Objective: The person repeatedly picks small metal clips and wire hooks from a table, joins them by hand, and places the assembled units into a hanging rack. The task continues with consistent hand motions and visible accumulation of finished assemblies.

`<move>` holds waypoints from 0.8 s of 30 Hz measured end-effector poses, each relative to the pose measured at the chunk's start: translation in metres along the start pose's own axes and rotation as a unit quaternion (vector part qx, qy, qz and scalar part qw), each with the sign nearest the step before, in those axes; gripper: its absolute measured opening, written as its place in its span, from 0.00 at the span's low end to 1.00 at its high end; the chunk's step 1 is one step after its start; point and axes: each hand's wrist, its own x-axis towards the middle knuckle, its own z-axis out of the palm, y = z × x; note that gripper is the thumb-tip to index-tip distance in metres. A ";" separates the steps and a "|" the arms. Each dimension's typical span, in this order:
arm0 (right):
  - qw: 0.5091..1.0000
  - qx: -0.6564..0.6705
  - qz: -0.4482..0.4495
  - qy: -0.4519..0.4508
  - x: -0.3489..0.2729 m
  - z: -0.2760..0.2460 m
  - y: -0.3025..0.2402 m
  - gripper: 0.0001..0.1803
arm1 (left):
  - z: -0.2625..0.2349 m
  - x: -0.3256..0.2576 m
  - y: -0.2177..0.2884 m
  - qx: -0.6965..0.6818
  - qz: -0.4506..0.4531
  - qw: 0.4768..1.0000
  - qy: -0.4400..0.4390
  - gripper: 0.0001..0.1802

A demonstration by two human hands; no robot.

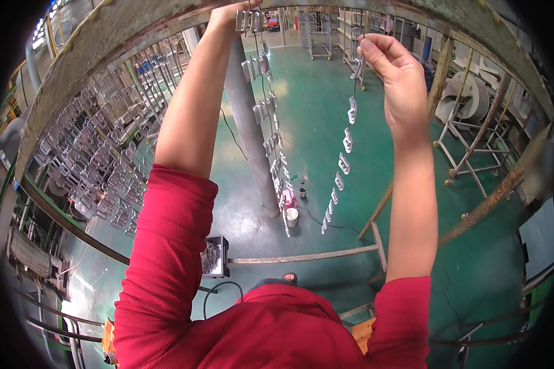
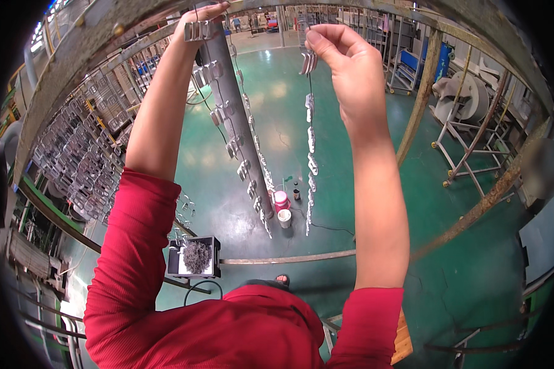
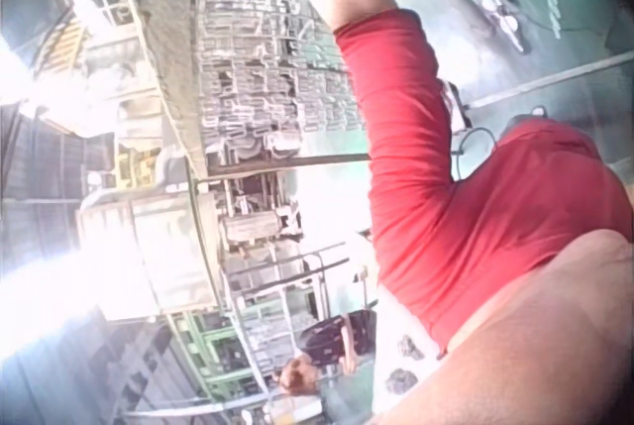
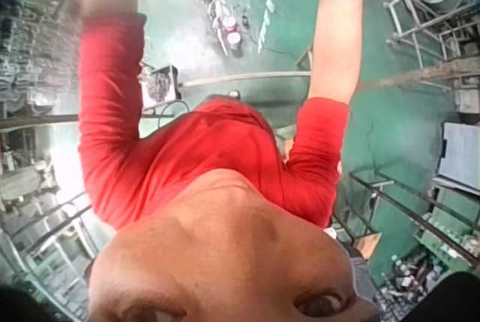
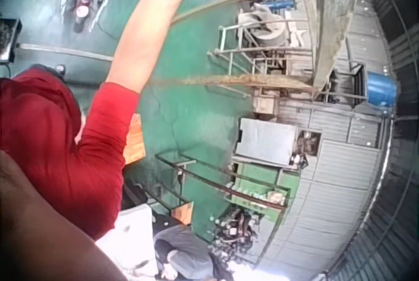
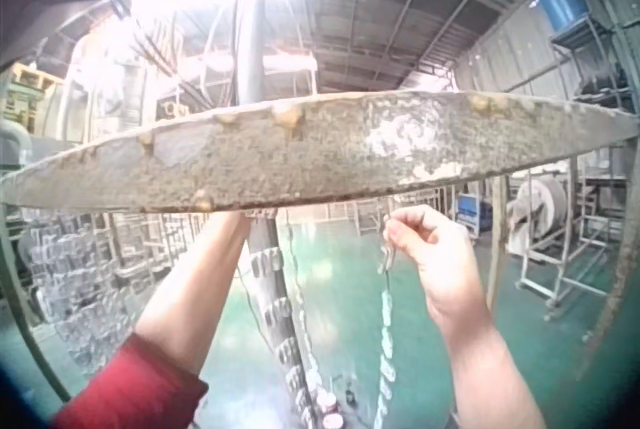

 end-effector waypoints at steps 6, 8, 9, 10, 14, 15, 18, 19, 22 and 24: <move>1.000 0.001 -0.003 0.016 0.012 0.006 0.009 0.09 | 0.006 0.016 0.000 0.011 0.006 1.000 0.005 0.20; 1.000 0.003 -0.005 0.016 0.016 0.007 0.014 0.08 | 0.009 0.024 0.001 0.015 0.001 1.000 0.002 0.20; 1.000 0.003 -0.006 0.017 0.018 0.008 0.016 0.08 | 0.011 0.025 0.001 0.016 0.002 1.000 0.002 0.20; 1.000 0.007 -0.007 0.016 0.020 0.009 0.020 0.08 | 0.012 0.027 0.002 0.015 0.003 1.000 0.002 0.20; 1.000 0.010 -0.003 0.008 0.030 0.019 0.029 0.09 | 0.009 0.031 0.003 0.021 0.006 1.000 0.004 0.19; 1.000 0.015 -0.002 0.000 0.035 0.020 0.033 0.09 | 0.010 0.031 0.004 0.020 0.006 1.000 0.004 0.19; 1.000 0.013 -0.008 -0.011 0.046 0.027 0.043 0.10 | 0.009 0.032 0.004 0.021 0.009 1.000 0.006 0.19; 1.000 0.005 -0.004 -0.008 0.048 0.032 0.042 0.10 | 0.008 0.031 0.004 0.022 0.009 1.000 0.006 0.19; 1.000 -0.001 0.004 -0.002 0.061 0.046 0.047 0.09 | 0.003 0.031 0.005 0.025 0.013 1.000 0.009 0.19; 1.000 -0.009 0.012 0.002 0.071 0.053 0.049 0.07 | -0.001 0.029 0.004 0.027 0.015 0.999 0.011 0.19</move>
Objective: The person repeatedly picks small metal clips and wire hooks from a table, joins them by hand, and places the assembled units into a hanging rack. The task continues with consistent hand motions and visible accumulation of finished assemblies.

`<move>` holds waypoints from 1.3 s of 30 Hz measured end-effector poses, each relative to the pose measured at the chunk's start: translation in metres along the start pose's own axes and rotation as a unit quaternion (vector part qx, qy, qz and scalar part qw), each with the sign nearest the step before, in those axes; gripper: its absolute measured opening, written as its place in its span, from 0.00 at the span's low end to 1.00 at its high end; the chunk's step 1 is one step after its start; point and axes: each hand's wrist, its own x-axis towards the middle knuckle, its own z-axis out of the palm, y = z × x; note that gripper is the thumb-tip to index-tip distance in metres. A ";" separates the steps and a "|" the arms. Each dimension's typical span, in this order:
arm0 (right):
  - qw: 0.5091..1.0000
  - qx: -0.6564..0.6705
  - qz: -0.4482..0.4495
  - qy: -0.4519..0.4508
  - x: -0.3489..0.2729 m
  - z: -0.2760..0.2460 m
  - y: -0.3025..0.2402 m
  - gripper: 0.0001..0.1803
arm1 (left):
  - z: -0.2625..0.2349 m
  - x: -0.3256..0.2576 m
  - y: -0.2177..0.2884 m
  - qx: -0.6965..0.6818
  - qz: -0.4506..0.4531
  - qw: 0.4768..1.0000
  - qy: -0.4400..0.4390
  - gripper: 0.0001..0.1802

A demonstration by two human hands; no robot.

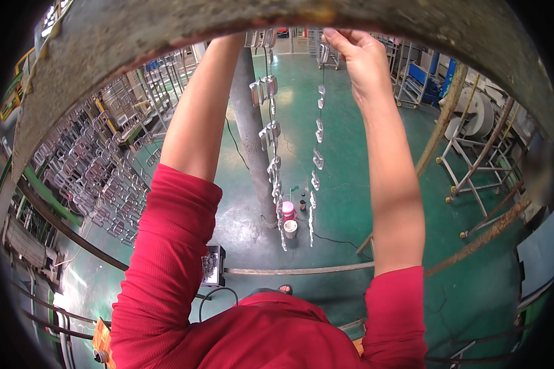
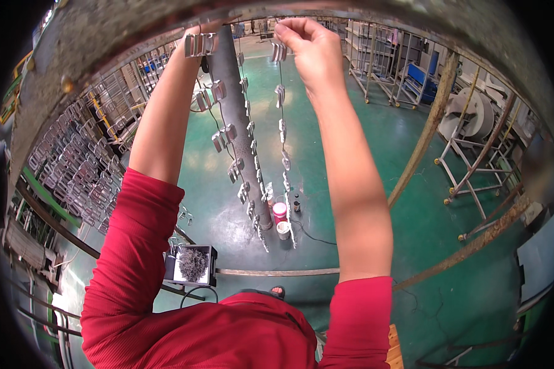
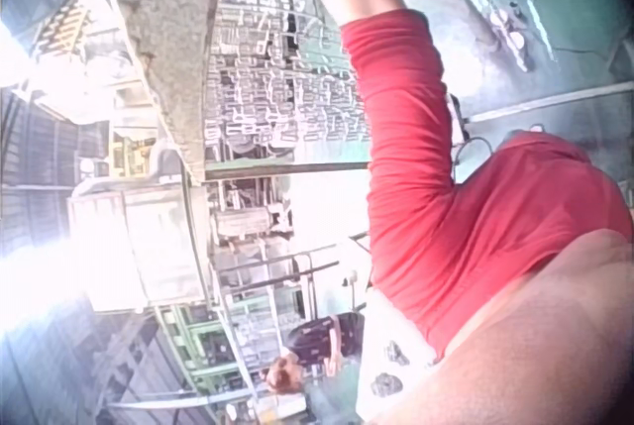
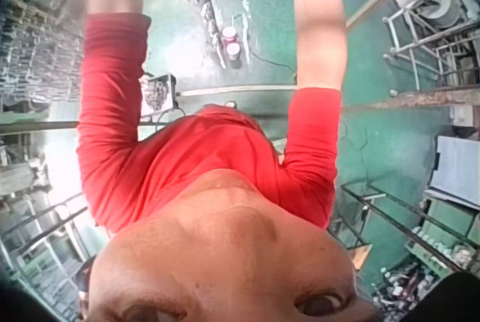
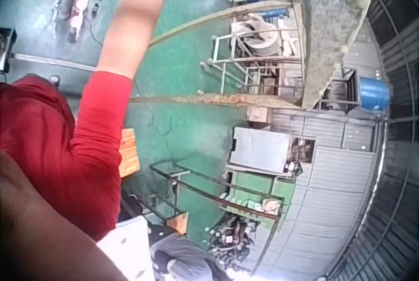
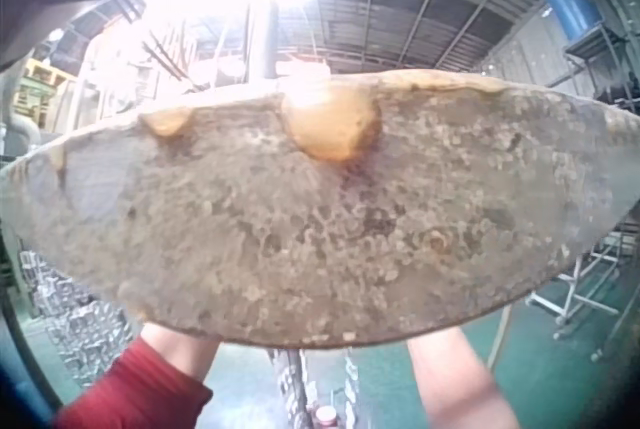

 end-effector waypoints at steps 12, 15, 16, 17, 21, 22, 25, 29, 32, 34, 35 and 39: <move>0.998 0.044 -0.032 0.014 0.047 0.045 0.027 0.06 | -0.027 -0.022 0.006 0.016 0.026 0.999 0.018 0.18; 0.998 0.030 -0.045 0.022 0.059 0.051 0.026 0.06 | -0.035 -0.053 0.005 0.015 0.040 0.999 0.025 0.18; 0.998 0.031 -0.044 0.025 0.063 0.055 0.027 0.06 | -0.040 -0.061 0.003 0.019 0.043 0.999 0.027 0.18; 0.998 0.032 -0.045 0.026 0.065 0.058 0.029 0.06 | -0.045 -0.069 0.004 0.024 0.043 0.998 0.029 0.18; 0.998 0.039 -0.039 0.028 0.068 0.075 0.041 0.06 | -0.069 -0.106 -0.004 0.044 0.036 0.998 0.037 0.18; 0.998 0.039 -0.040 0.031 0.068 0.078 0.040 0.06 | -0.075 -0.115 -0.001 0.049 0.036 0.997 0.038 0.18; 0.997 0.013 -0.056 0.046 0.077 0.069 0.030 0.06 | -0.073 -0.135 0.009 0.033 0.044 0.998 0.022 0.17; 0.998 0.025 -0.050 0.039 0.082 0.086 0.039 0.06 | -0.094 -0.166 0.008 0.047 0.029 0.998 0.007 0.17; 0.998 0.022 -0.055 0.037 0.084 0.087 0.037 0.06 | -0.096 -0.179 0.013 0.000 0.029 0.998 -0.048 0.17; 0.998 0.029 -0.057 0.029 0.082 0.088 0.032 0.06 | -0.097 -0.186 0.020 -0.102 -0.019 0.989 -0.103 0.15; 0.997 0.035 -0.058 0.024 0.080 0.087 0.029 0.06 | -0.096 -0.190 0.026 -0.166 -0.069 0.976 -0.120 0.14; 0.995 0.077 -0.056 -0.010 0.049 0.069 0.006 0.06 | -0.103 -0.185 0.032 -0.410 -0.317 0.844 -0.139 0.14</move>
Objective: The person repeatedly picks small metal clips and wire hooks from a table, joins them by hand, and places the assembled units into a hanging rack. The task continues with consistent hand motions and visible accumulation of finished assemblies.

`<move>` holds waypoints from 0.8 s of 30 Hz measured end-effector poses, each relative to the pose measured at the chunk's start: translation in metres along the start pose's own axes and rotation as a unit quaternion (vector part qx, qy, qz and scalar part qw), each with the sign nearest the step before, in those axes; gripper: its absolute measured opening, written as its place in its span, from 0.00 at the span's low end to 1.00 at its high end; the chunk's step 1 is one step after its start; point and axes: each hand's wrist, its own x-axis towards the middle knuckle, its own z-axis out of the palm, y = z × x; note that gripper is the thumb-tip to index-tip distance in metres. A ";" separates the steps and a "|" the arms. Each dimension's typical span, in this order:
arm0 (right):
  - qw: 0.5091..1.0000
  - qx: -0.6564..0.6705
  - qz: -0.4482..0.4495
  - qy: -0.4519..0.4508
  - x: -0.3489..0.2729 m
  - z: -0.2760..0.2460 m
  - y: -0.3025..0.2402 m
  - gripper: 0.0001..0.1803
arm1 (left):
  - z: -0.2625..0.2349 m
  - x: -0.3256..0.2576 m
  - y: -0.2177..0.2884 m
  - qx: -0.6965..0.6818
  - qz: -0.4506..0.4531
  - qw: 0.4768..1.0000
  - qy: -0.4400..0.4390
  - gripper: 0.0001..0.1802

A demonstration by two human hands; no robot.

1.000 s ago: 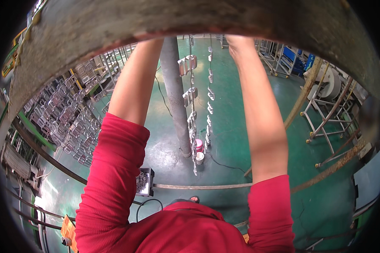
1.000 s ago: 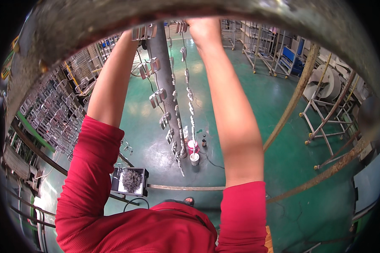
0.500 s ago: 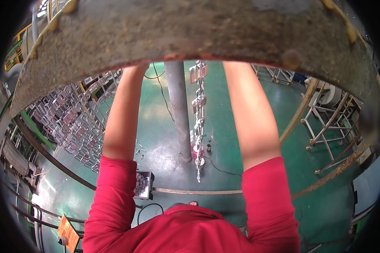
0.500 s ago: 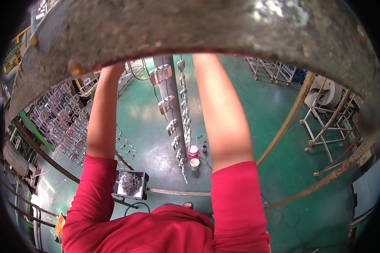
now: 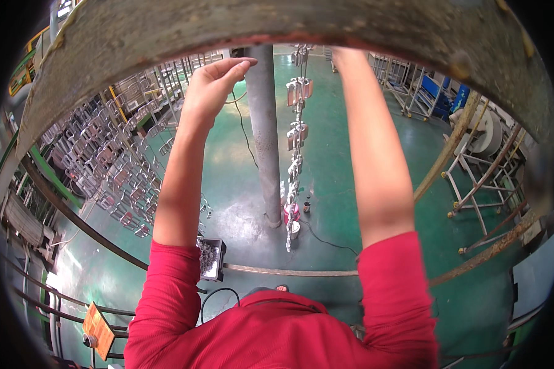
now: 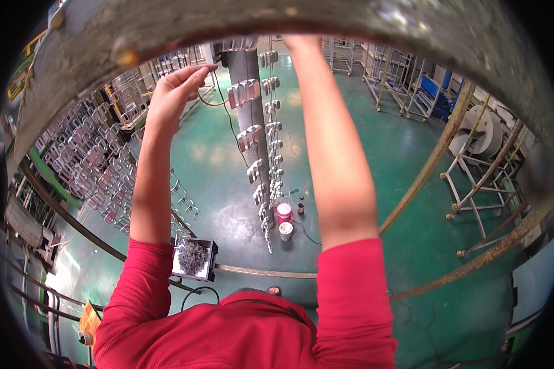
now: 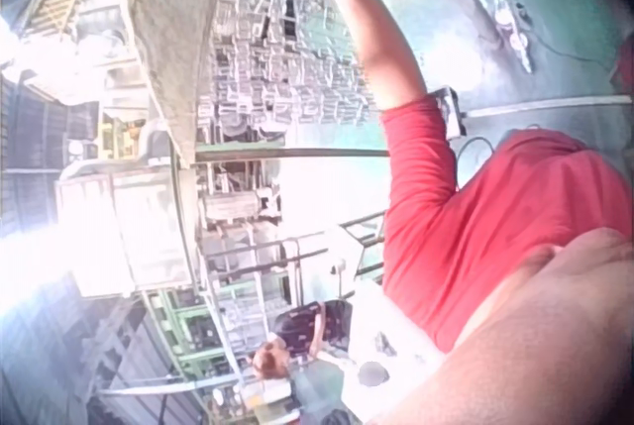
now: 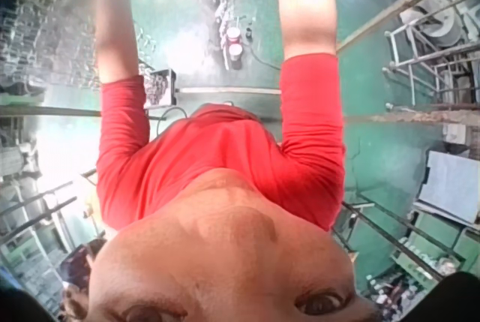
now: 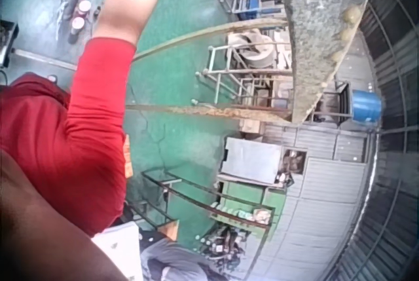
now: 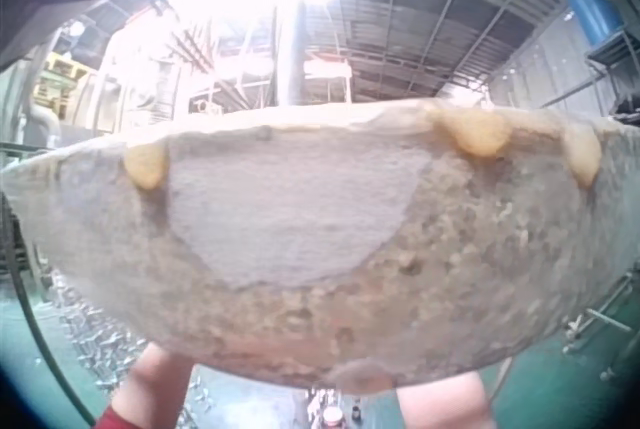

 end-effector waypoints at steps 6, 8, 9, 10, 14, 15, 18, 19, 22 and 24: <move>0.992 0.092 0.025 -0.081 -0.068 -0.024 -0.047 0.05 | -0.002 -0.015 -0.043 0.335 0.357 0.871 0.034 0.15; 0.993 0.075 0.033 -0.090 -0.063 -0.026 -0.045 0.06 | -0.001 -0.015 -0.045 0.335 0.358 0.870 0.052 0.15; 0.993 0.058 0.035 -0.092 -0.059 -0.028 -0.042 0.06 | 0.003 -0.016 -0.047 0.331 0.367 0.868 0.049 0.15; 0.994 0.044 0.036 -0.092 -0.055 -0.028 -0.038 0.06 | 0.003 -0.016 -0.049 0.329 0.368 0.869 0.046 0.15; 0.995 -0.012 0.035 -0.092 -0.037 -0.030 -0.027 0.06 | -0.005 -0.019 -0.051 0.328 0.358 0.873 0.040 0.15; 0.995 -0.025 0.035 -0.092 -0.032 -0.030 -0.024 0.06 | -0.006 -0.022 -0.052 0.335 0.359 0.870 0.043 0.15; 0.994 -0.060 0.030 -0.086 -0.017 -0.027 -0.010 0.06 | -0.009 -0.035 -0.054 0.344 0.347 0.870 0.065 0.15; 0.994 -0.073 0.028 -0.081 -0.013 -0.026 -0.006 0.06 | -0.009 -0.039 -0.057 0.345 0.341 0.871 0.074 0.15; 0.991 -0.109 0.019 -0.069 0.000 -0.022 0.007 0.07 | -0.016 -0.049 -0.064 0.345 0.337 0.872 0.081 0.14; 0.989 -0.132 0.011 -0.061 0.008 -0.019 0.015 0.07 | -0.018 -0.056 -0.067 0.347 0.338 0.871 0.084 0.14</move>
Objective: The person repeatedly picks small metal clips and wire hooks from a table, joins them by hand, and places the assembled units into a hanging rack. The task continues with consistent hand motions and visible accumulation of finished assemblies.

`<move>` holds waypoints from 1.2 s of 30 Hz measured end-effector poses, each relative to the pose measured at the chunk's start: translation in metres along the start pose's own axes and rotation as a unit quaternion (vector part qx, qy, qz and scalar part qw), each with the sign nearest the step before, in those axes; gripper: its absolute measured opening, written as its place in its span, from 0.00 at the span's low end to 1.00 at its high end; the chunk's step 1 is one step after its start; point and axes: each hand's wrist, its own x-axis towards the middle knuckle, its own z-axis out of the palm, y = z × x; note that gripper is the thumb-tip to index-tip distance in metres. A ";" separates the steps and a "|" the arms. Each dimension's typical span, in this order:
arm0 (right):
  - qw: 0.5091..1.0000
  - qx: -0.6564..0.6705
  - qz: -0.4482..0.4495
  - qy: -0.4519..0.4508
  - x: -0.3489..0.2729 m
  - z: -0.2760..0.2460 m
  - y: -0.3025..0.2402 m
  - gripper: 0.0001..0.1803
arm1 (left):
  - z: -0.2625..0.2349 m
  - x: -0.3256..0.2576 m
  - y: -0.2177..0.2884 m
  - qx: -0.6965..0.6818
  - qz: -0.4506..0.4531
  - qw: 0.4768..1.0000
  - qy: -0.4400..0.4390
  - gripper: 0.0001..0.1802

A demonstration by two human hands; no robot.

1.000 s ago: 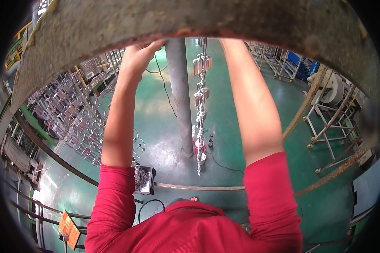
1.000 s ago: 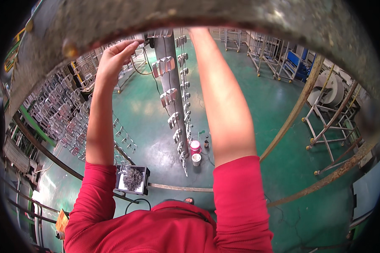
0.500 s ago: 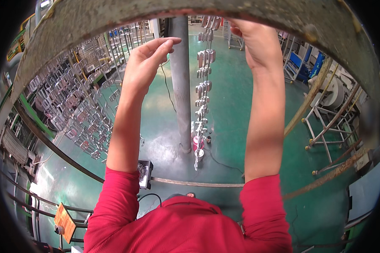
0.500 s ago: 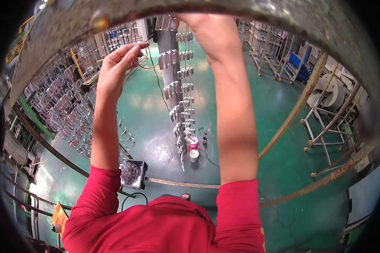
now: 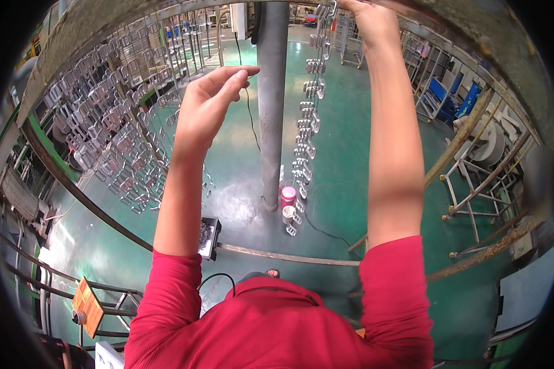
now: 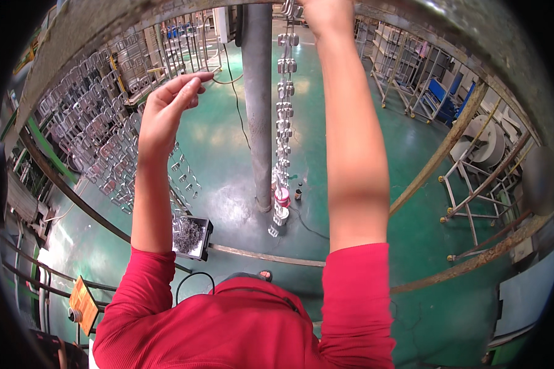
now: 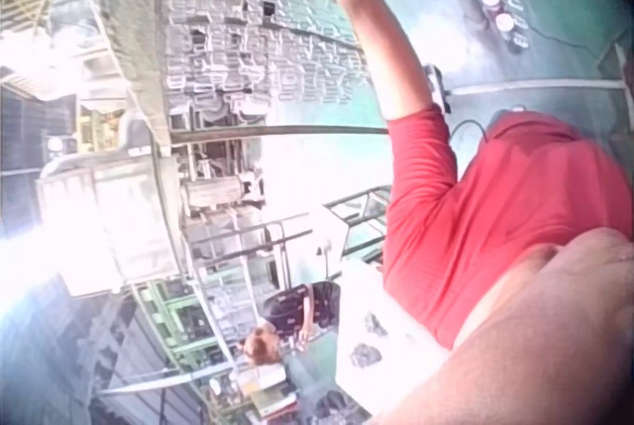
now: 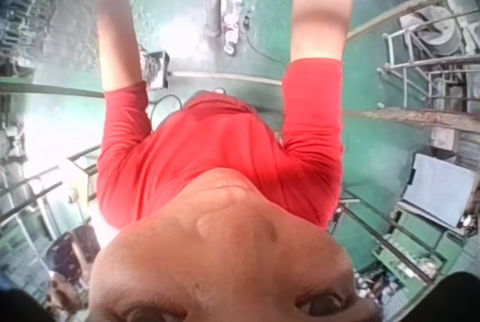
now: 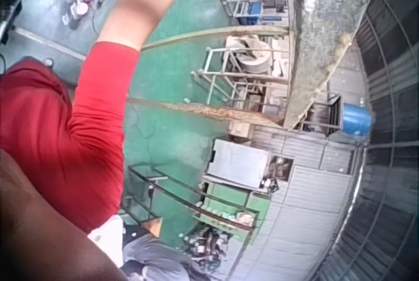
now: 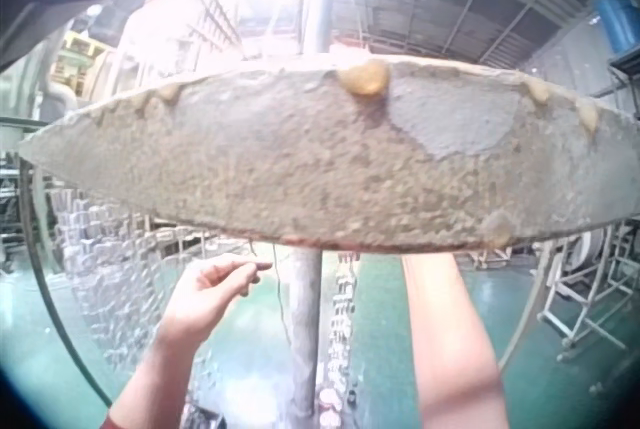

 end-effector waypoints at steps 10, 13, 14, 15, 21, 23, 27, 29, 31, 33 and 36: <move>0.996 -0.084 -0.020 0.028 0.024 0.019 0.025 0.08 | -0.021 -0.028 -0.017 0.014 -0.019 1.000 0.007 0.14; 0.994 -0.100 -0.023 0.032 0.027 0.022 0.031 0.08 | -0.024 -0.034 -0.019 0.007 -0.014 1.000 0.014 0.14; 0.994 -0.105 -0.022 0.034 0.029 0.023 0.034 0.08 | -0.024 -0.036 -0.019 0.008 -0.018 1.000 0.018 0.14; 0.993 -0.111 -0.022 0.034 0.031 0.023 0.035 0.08 | -0.025 -0.038 -0.019 0.008 -0.022 1.000 0.020 0.14; 0.992 -0.121 -0.021 0.026 0.035 0.035 0.060 0.08 | -0.036 -0.056 -0.015 0.031 -0.064 0.997 0.040 0.13; 0.990 -0.138 -0.032 0.026 0.045 0.021 0.056 0.09 | -0.031 -0.061 -0.010 0.018 -0.077 0.996 0.041 0.13; 0.990 -0.132 -0.050 0.019 0.033 -0.010 0.062 0.09 | -0.016 -0.087 -0.002 0.009 -0.117 0.993 -0.012 0.13; 0.994 -0.101 -0.041 0.011 0.010 -0.024 0.060 0.09 | -0.004 -0.111 0.014 0.001 -0.101 0.990 -0.103 0.12; 0.997 -0.070 0.038 0.016 -0.049 -0.039 0.039 0.09 | 0.016 -0.130 0.022 0.018 -0.011 0.944 -0.330 0.12; 0.989 -0.111 0.100 0.012 -0.118 -0.058 0.049 0.10 | 0.040 -0.154 0.028 -0.076 0.026 0.861 -0.501 0.12; 0.978 -0.107 0.177 0.024 -0.256 -0.086 0.019 0.11 | 0.085 -0.195 0.028 -0.208 0.056 0.690 -0.691 0.16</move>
